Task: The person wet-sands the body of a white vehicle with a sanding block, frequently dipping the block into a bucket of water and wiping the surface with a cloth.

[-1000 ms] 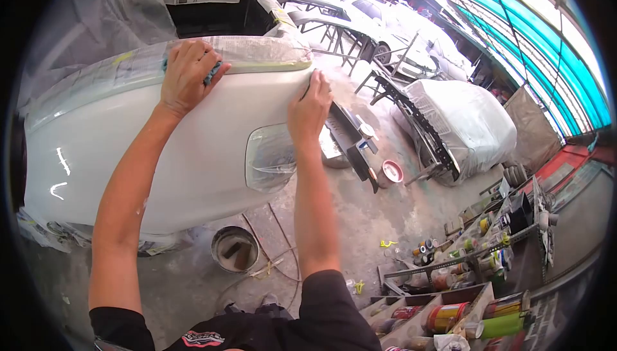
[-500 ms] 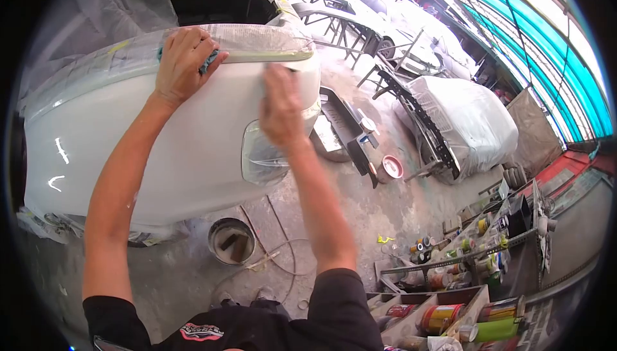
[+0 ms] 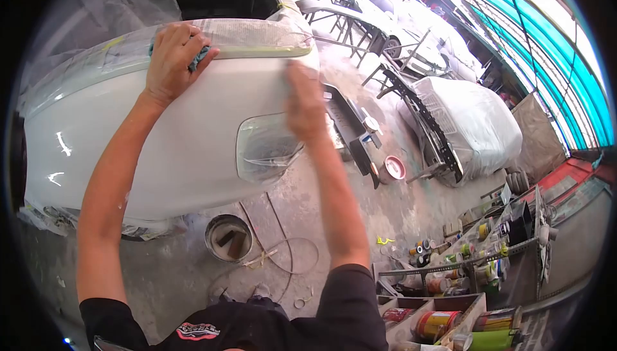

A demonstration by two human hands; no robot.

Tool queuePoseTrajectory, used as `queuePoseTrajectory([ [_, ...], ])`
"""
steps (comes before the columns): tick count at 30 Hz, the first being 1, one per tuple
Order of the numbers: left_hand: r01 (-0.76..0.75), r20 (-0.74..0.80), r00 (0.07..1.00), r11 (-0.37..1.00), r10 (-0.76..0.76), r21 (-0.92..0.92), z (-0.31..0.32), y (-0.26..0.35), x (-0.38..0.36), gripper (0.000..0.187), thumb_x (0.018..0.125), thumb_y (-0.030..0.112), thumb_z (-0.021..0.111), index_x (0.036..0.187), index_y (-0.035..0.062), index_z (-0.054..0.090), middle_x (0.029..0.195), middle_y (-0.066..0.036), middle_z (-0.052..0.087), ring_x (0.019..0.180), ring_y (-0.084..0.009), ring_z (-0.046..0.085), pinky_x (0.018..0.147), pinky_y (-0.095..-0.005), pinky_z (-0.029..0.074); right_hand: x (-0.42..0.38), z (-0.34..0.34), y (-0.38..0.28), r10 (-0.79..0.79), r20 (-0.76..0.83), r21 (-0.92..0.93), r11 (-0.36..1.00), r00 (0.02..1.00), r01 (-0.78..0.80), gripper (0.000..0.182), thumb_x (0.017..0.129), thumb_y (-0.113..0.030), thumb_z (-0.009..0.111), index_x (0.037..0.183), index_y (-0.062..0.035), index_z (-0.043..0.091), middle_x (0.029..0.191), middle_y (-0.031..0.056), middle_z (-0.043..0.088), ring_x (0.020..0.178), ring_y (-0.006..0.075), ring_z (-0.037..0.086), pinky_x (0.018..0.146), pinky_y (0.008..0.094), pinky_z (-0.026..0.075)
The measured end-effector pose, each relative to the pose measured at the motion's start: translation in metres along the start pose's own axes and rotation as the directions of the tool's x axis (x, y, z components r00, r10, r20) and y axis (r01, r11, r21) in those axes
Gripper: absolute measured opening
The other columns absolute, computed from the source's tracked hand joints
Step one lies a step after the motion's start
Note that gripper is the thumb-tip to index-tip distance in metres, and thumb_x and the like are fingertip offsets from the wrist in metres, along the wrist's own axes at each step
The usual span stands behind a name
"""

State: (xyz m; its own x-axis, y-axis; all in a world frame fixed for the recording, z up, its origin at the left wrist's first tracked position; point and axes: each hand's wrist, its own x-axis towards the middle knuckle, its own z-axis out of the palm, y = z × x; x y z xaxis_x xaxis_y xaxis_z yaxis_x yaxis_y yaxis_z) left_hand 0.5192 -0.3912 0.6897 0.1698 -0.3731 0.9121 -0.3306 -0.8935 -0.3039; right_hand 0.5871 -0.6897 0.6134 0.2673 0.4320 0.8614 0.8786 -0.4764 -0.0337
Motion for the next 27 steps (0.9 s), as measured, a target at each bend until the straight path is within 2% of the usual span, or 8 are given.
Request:
queuePoseTrajectory([
  [3, 0.019, 0.04, 0.999, 1.0, -0.018, -0.024, 0.002, -0.002, 0.001, 0.02, 0.085, 0.023, 0.078, 0.091, 0.0094, 0.065, 0.098, -0.006, 0.062, 0.097, -0.0278, 0.059, 0.087, -0.0404, 0.044, -0.006, 0.002, -0.005, 0.327, -0.103, 0.034, 0.945, 0.939, -0.325, 0.049, 0.088, 0.001, 0.05, 0.137, 0.0082, 0.052, 0.141, 0.0289, 0.053, 0.135, 0.0431, 0.049, 0.117, 0.0538, 0.034],
  [6, 0.003, 0.012, 1.0, 1.0, -0.003, -0.017, 0.003, -0.002, 0.001, 0.019, 0.086, 0.023, 0.078, 0.09, 0.0097, 0.065, 0.098, -0.005, 0.062, 0.097, -0.0278, 0.059, 0.087, -0.0402, 0.044, 0.002, 0.039, -0.055, -0.005, -0.038, -0.039, 0.999, 0.999, 0.003, 0.056, 0.09, -0.01, 0.059, 0.14, 0.0099, 0.047, 0.146, 0.0282, 0.047, 0.142, 0.0417, 0.041, 0.119, 0.0578, 0.03],
  [9, -0.013, -0.022, 1.0, 1.0, 0.013, 0.0, 0.006, -0.002, -0.001, 0.02, 0.086, 0.023, 0.078, 0.091, 0.0098, 0.065, 0.098, -0.004, 0.062, 0.096, -0.0272, 0.059, 0.086, -0.0403, 0.044, 0.011, 0.025, -0.07, 0.017, -0.042, -0.114, 0.993, 0.999, -0.022, 0.05, 0.089, -0.005, 0.06, 0.138, 0.0005, 0.053, 0.144, 0.0232, 0.052, 0.133, 0.0401, 0.051, 0.114, 0.0531, 0.038],
  [11, -0.005, -0.015, 1.0, 1.0, 0.005, -0.001, 0.005, -0.002, 0.001, 0.02, 0.085, 0.023, 0.078, 0.091, 0.0095, 0.065, 0.098, -0.004, 0.062, 0.096, -0.0274, 0.059, 0.086, -0.0406, 0.044, -0.002, 0.016, -0.015, 0.138, -0.176, -0.032, 0.989, 0.975, -0.146, 0.044, 0.093, -0.01, 0.058, 0.135, 0.0021, 0.054, 0.138, 0.0254, 0.056, 0.129, 0.0414, 0.054, 0.11, 0.0525, 0.041],
  [13, 0.007, 0.001, 1.0, 1.0, -0.007, -0.005, 0.002, 0.0, -0.001, 0.02, 0.086, 0.024, 0.078, 0.091, 0.0095, 0.065, 0.098, -0.004, 0.062, 0.097, -0.0274, 0.059, 0.087, -0.0409, 0.044, 0.012, -0.007, -0.006, 0.557, -0.099, 0.097, 0.83, 0.825, -0.549, 0.037, 0.102, -0.008, 0.045, 0.135, 0.005, 0.055, 0.129, 0.0293, 0.06, 0.125, 0.042, 0.056, 0.102, 0.0457, 0.048],
  [18, 0.024, 0.009, 1.0, 1.0, -0.024, -0.008, 0.002, 0.001, 0.0, 0.022, 0.086, 0.025, 0.078, 0.093, 0.0098, 0.065, 0.098, -0.004, 0.061, 0.098, -0.0272, 0.058, 0.087, -0.041, 0.043, 0.021, 0.044, -0.045, 0.595, -0.259, -0.147, 0.755, 0.761, -0.64, 0.048, 0.103, -0.02, 0.048, 0.139, 0.0124, 0.047, 0.145, 0.0312, 0.047, 0.136, 0.042, 0.046, 0.109, 0.0545, 0.04],
  [21, 0.014, 0.003, 1.0, 1.0, -0.014, 0.003, 0.002, 0.001, 0.0, 0.021, 0.086, 0.025, 0.078, 0.093, 0.0101, 0.065, 0.098, -0.004, 0.061, 0.099, -0.027, 0.058, 0.088, -0.0408, 0.043, 0.034, 0.068, -0.125, 0.447, -0.208, -0.337, 0.802, 0.87, -0.493, 0.055, 0.105, -0.026, 0.047, 0.142, 0.014, 0.041, 0.152, 0.03, 0.041, 0.142, 0.043, 0.039, 0.114, 0.0636, 0.03],
  [27, 0.044, 0.038, 0.998, 0.998, -0.043, -0.032, 0.001, 0.0, -0.001, 0.021, 0.087, 0.027, 0.077, 0.094, 0.01, 0.065, 0.1, -0.005, 0.062, 0.101, -0.0278, 0.059, 0.089, -0.0419, 0.043, 0.061, 0.064, -0.083, 0.669, -0.306, -0.244, 0.632, 0.677, -0.735, 0.061, 0.102, -0.028, 0.051, 0.145, 0.0125, 0.038, 0.152, 0.029, 0.039, 0.146, 0.0417, 0.035, 0.114, 0.0724, 0.021],
])
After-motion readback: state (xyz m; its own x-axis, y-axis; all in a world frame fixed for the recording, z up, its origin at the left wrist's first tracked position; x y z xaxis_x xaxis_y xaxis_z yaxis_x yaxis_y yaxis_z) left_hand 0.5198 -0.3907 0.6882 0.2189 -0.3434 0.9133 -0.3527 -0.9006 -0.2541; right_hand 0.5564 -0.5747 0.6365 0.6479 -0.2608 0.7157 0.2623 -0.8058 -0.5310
